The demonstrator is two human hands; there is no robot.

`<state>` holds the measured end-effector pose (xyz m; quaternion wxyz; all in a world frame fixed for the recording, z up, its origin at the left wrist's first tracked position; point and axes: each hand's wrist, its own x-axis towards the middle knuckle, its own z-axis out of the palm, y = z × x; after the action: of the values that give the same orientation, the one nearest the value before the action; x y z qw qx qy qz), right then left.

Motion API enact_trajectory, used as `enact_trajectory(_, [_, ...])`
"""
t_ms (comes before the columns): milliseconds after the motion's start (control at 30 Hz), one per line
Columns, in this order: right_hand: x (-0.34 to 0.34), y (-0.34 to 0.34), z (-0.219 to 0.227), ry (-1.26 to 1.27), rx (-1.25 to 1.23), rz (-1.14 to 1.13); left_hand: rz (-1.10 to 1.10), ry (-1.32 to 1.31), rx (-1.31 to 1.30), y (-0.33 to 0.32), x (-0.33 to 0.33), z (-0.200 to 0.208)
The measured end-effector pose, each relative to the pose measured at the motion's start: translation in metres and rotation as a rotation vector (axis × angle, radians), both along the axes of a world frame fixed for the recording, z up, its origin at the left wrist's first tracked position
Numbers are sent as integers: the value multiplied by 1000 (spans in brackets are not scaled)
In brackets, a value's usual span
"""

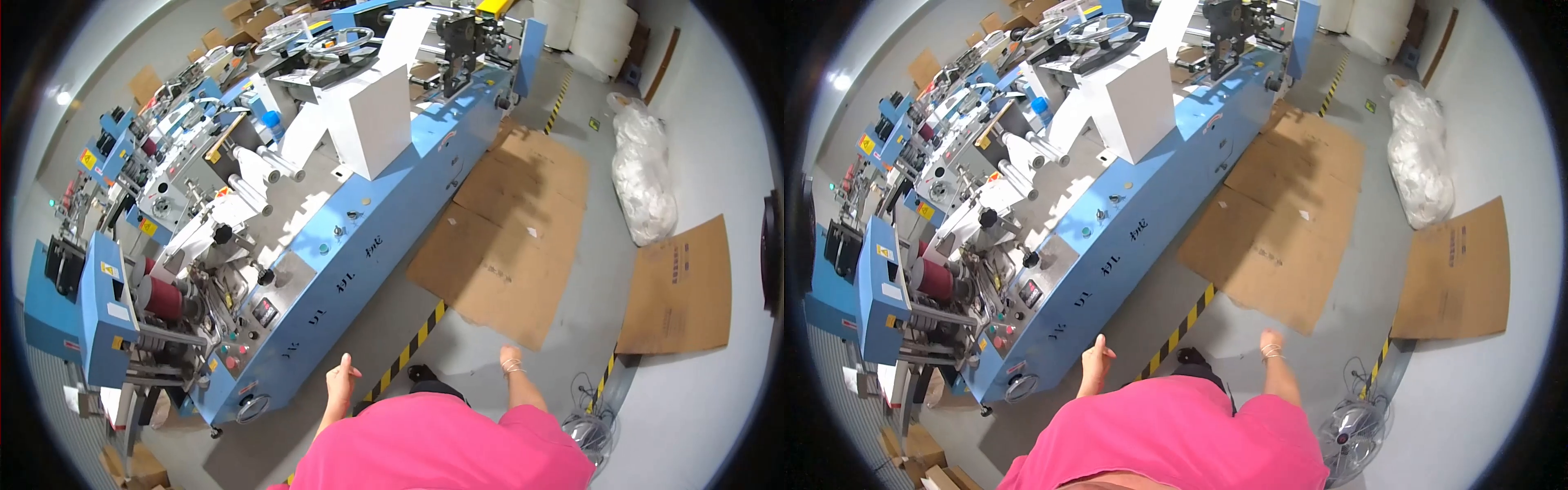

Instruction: Operating a napkin folding machine and placing finished napkins onto a conveyor belt.

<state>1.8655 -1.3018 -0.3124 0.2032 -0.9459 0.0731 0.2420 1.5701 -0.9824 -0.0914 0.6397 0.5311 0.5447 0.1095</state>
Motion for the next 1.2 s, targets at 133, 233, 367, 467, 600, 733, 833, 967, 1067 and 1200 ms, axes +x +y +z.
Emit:
enact_trajectory(133, [-7,25,-47,-82,-111,637,-218,476,273,-6,-18,-42])
enact_trajectory(233, [-29,84,7,-66,2,538,-181,658,190,-3,-45,-70])
enact_trajectory(367, [-39,141,25,60,28,558,106,787,70,-13,-86,-105])
enact_trajectory(467, [-42,159,-7,37,-12,784,318,644,-57,-50,-144,-189])
enact_trajectory(600, [-39,170,-4,181,-175,850,277,955,-191,-100,-163,-200])
enact_trajectory(733, [-40,177,-3,391,-208,1371,305,832,-420,-135,-176,-199])
enact_trajectory(833, [-48,184,-17,344,-281,1394,305,798,-352,-146,-185,-197])
enact_trajectory(967, [-76,191,-20,315,-113,1099,622,645,-458,-138,-187,-172])
enact_trajectory(1067, [-97,195,-20,352,-136,1065,710,674,-237,-142,-198,-178])
enact_trajectory(1200, [-119,191,-56,333,-319,1341,683,696,-190,-136,-211,-150])
